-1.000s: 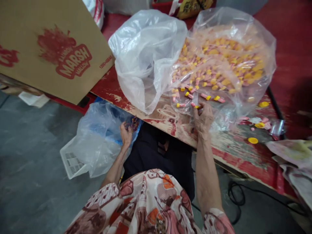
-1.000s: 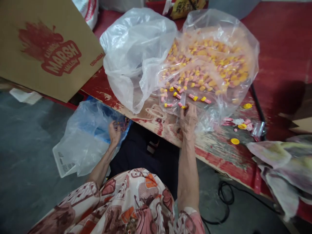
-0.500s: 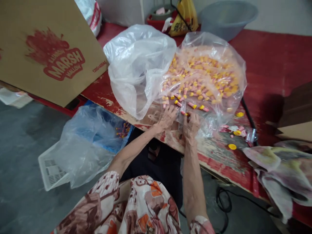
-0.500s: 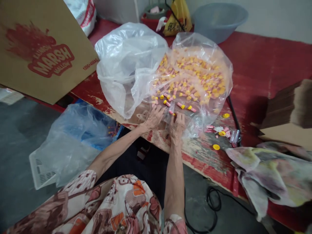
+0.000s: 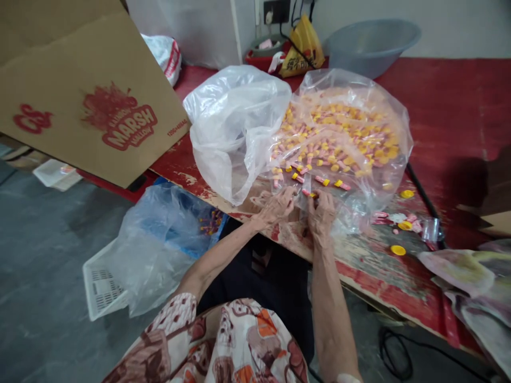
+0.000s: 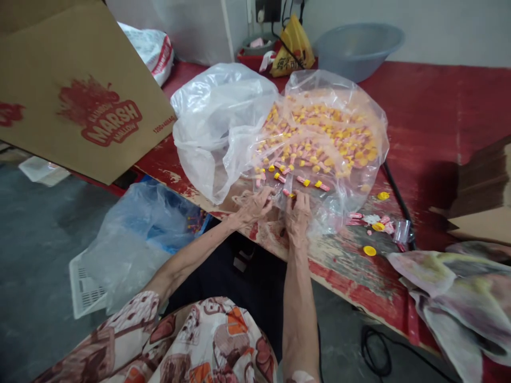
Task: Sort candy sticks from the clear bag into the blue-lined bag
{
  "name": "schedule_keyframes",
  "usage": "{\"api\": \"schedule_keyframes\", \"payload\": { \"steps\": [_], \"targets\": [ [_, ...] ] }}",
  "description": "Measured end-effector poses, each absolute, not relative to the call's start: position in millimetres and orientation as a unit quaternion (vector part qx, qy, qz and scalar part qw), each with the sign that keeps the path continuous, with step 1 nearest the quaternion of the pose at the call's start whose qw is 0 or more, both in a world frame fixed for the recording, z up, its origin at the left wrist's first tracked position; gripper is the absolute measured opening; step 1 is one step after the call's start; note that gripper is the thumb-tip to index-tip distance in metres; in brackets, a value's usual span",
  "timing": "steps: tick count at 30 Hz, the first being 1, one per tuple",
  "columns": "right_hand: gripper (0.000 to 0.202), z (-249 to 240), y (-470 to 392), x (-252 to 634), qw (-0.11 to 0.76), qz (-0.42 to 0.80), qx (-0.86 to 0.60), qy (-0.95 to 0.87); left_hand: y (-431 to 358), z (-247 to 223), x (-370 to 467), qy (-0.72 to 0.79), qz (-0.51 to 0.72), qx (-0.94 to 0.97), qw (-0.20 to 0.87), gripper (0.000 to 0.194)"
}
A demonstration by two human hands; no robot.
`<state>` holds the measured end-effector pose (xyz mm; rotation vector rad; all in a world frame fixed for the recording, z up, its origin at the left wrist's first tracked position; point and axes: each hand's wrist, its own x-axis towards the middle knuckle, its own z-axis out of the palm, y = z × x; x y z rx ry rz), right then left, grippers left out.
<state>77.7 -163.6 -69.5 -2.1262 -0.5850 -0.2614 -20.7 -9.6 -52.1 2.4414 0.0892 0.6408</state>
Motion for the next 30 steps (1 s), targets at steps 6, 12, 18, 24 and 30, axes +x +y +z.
{"api": "schedule_keyframes", "payload": {
  "steps": [6, 12, 18, 24, 30],
  "targets": [
    [0.024, -70, -164, 80, 0.453, -0.091, -0.856, -0.231, -18, -52, -35, 0.063, 0.26, 0.915, 0.303, 0.027],
    [0.023, -75, -164, 78, 0.437, -0.12, -0.859, -0.24, -16, -48, -46, 0.038, 0.244, 0.919, 0.307, 0.024],
    [0.026, -82, -165, 81, 0.446, -0.142, -0.852, -0.235, -13, -50, -58, 0.057, 0.27, 0.92, 0.277, 0.019],
    [0.035, -82, -166, 81, 0.459, -0.143, -0.844, -0.238, 7, -54, -105, 0.16, 0.395, 0.855, 0.297, 0.019],
    [0.031, -76, -164, 74, 0.428, -0.121, -0.848, -0.286, 44, -75, -203, 0.408, 0.465, 0.714, 0.327, 0.037]
  ]
}}
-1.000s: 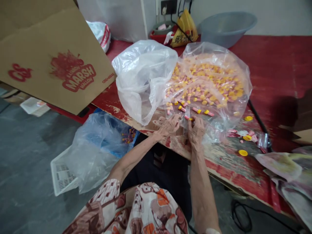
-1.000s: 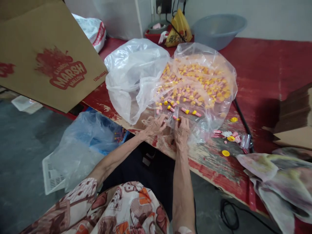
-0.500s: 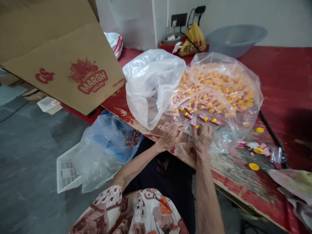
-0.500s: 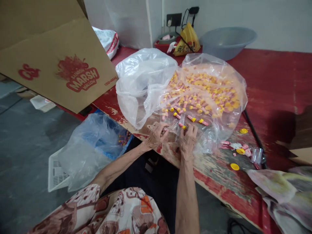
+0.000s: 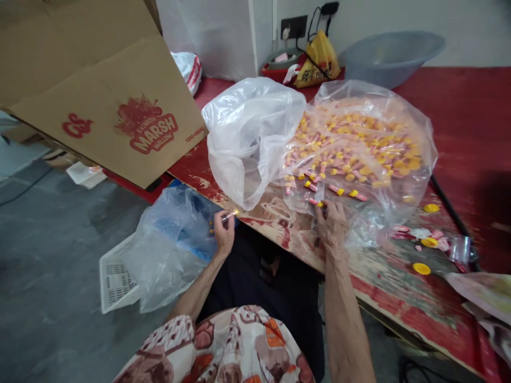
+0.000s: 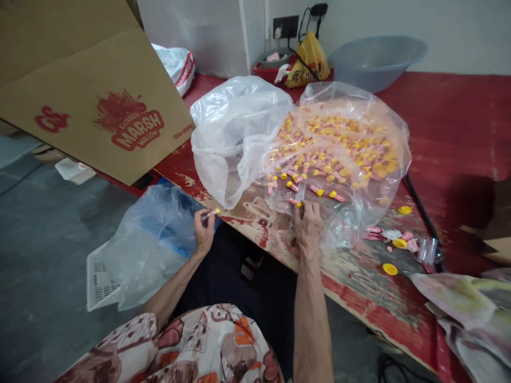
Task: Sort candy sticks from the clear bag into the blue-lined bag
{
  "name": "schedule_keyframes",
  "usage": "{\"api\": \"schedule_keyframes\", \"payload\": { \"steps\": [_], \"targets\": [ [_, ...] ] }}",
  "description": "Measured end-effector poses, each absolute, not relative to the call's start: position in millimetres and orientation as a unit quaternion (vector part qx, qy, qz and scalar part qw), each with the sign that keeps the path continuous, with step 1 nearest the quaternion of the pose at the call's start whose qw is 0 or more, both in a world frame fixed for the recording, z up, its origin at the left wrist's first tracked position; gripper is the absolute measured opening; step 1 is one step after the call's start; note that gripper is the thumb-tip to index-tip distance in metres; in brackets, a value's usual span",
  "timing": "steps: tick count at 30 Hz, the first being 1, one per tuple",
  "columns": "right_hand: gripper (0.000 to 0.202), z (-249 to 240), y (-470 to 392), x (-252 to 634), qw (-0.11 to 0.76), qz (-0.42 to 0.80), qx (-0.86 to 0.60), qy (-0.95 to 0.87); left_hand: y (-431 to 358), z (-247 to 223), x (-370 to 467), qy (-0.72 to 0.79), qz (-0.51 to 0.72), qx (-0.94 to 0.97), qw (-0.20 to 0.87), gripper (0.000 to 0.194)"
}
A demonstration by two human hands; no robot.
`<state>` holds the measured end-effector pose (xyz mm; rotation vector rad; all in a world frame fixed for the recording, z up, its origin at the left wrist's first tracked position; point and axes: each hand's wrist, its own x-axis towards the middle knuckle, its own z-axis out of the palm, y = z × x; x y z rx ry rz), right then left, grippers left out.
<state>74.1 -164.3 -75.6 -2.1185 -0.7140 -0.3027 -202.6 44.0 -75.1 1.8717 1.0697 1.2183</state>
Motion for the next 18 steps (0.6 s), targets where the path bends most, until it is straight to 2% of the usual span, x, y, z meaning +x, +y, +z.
{"api": "schedule_keyframes", "payload": {
  "steps": [4, 8, 13, 15, 18],
  "targets": [
    [0.033, -73, -164, 72, 0.439, -0.145, -0.844, -0.271, 68, -87, -250, 0.476, 0.427, 0.715, 0.283, 0.04],
    [0.037, -73, -164, 71, 0.422, -0.13, -0.851, -0.285, 79, -78, -250, 0.471, 0.443, 0.737, 0.198, 0.039],
    [0.04, -76, -166, 74, 0.438, -0.118, -0.842, -0.291, 97, -38, -153, 0.312, 0.468, 0.811, 0.158, 0.04],
    [0.04, -77, -167, 76, 0.435, -0.119, -0.843, -0.295, 117, -24, -98, 0.244, 0.439, 0.848, 0.171, 0.04],
    [0.04, -77, -168, 77, 0.429, -0.12, -0.845, -0.295, 153, -14, -30, 0.238, 0.368, 0.879, 0.187, 0.043]
  ]
}}
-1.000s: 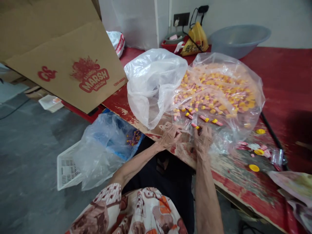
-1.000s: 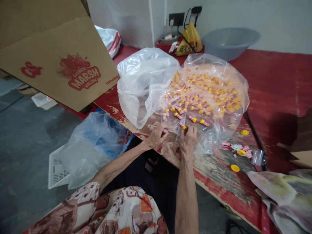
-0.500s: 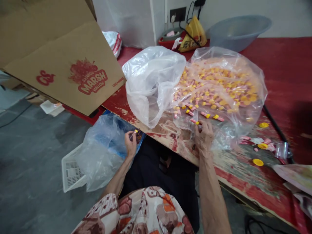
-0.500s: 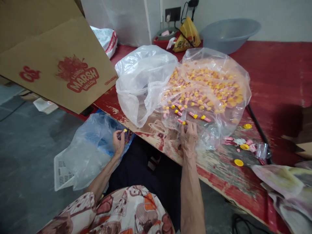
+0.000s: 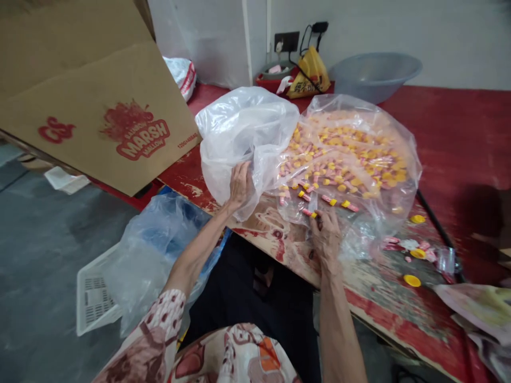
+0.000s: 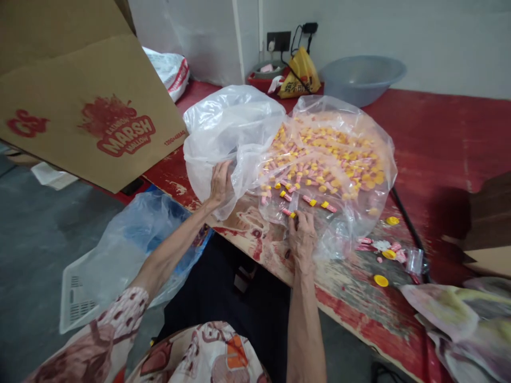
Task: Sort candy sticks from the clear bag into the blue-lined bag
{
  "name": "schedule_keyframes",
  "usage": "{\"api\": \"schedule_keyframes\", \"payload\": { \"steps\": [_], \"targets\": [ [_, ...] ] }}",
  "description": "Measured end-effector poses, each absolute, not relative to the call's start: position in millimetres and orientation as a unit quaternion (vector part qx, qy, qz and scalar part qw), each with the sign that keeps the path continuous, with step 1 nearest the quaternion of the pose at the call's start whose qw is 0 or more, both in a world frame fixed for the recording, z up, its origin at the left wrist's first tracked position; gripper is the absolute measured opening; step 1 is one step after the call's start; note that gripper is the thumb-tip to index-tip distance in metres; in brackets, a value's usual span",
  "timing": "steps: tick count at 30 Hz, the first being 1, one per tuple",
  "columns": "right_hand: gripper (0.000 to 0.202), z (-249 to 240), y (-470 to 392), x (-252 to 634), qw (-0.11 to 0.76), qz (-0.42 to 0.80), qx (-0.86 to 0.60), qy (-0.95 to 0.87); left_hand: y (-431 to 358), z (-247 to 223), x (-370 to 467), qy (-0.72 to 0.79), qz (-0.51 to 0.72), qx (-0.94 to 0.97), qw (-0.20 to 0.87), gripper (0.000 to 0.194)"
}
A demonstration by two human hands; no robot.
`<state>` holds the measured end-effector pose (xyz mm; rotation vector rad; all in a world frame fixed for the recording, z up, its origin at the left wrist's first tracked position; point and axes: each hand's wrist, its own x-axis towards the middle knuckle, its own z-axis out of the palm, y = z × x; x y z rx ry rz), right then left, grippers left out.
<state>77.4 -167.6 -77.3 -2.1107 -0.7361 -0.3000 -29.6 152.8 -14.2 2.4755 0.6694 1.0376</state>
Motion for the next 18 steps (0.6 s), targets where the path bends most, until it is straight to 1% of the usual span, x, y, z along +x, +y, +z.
{"api": "schedule_keyframes", "payload": {
  "steps": [4, 7, 9, 11, 15, 18],
  "targets": [
    [0.038, -75, -167, 74, 0.439, -0.104, -0.844, -0.289, 183, -21, 8, 0.268, 0.268, 0.905, 0.191, 0.035],
    [0.034, -71, -166, 72, 0.45, -0.119, -0.841, -0.275, 192, -28, 2, 0.275, 0.253, 0.902, 0.216, 0.024],
    [0.031, -70, -166, 70, 0.451, -0.146, -0.839, -0.268, 193, -30, -10, 0.288, 0.271, 0.884, 0.249, 0.015],
    [0.03, -69, -165, 68, 0.442, -0.157, -0.84, -0.273, 190, -30, -24, 0.303, 0.303, 0.861, 0.272, 0.011],
    [0.032, -69, -163, 67, 0.393, -0.114, -0.863, -0.297, 165, -26, -56, 0.325, 0.37, 0.818, 0.298, 0.018],
    [0.037, -67, -162, 67, 0.403, -0.123, -0.861, -0.286, 130, -16, -74, 0.305, 0.43, 0.769, 0.362, 0.025]
  ]
}}
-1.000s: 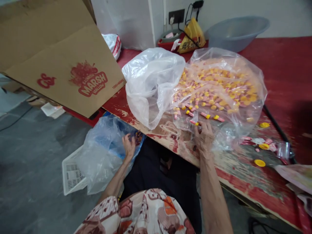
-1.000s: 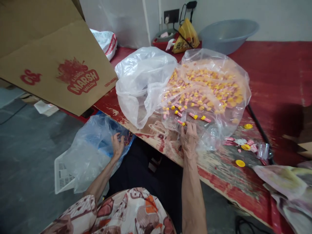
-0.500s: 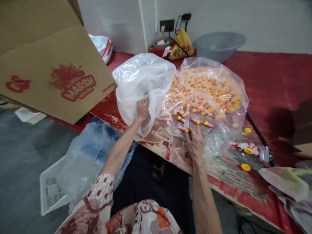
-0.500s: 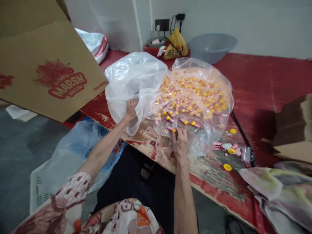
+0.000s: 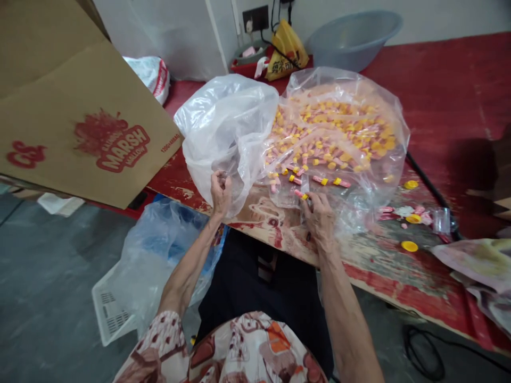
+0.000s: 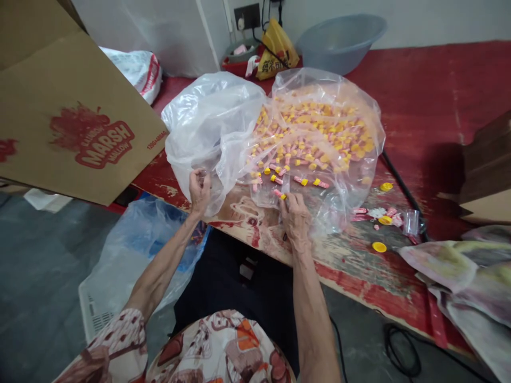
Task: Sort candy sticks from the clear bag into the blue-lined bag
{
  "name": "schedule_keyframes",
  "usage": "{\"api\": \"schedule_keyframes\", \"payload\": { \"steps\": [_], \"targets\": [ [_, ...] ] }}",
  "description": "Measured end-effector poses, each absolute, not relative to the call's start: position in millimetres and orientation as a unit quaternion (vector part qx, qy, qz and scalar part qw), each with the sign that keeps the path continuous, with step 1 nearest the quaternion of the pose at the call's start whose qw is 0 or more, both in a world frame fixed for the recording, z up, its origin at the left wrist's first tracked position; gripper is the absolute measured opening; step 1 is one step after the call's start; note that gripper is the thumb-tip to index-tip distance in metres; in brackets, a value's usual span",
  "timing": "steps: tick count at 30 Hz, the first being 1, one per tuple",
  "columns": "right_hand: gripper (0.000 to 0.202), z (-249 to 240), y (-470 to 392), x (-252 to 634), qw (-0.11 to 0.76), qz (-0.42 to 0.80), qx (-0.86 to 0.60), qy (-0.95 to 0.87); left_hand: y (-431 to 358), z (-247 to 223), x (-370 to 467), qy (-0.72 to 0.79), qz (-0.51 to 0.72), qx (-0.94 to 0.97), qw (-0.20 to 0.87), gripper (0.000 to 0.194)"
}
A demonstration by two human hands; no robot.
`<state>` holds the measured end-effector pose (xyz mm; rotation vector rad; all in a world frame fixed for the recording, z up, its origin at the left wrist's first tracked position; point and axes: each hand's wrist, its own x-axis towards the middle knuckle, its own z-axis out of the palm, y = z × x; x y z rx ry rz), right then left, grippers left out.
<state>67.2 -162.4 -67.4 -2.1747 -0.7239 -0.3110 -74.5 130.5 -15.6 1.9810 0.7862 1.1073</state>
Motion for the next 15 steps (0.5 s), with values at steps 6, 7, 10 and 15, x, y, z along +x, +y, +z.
{"api": "schedule_keyframes", "payload": {
  "steps": [6, 7, 10, 15],
  "targets": [
    [0.037, -66, -165, 68, 0.407, -0.11, -0.866, -0.27, 52, -1, -72, 0.241, 0.394, 0.737, 0.493, 0.035],
    [0.038, -66, -165, 68, 0.399, -0.095, -0.87, -0.274, 44, -4, -66, 0.231, 0.375, 0.736, 0.514, 0.036],
    [0.045, -63, -166, 68, 0.42, -0.065, -0.863, -0.274, 29, -16, -47, 0.225, 0.318, 0.71, 0.587, 0.036],
    [0.056, -50, -167, 72, 0.5, 0.013, -0.808, -0.31, 25, -33, -27, 0.24, 0.226, 0.635, 0.698, 0.037]
  ]
}}
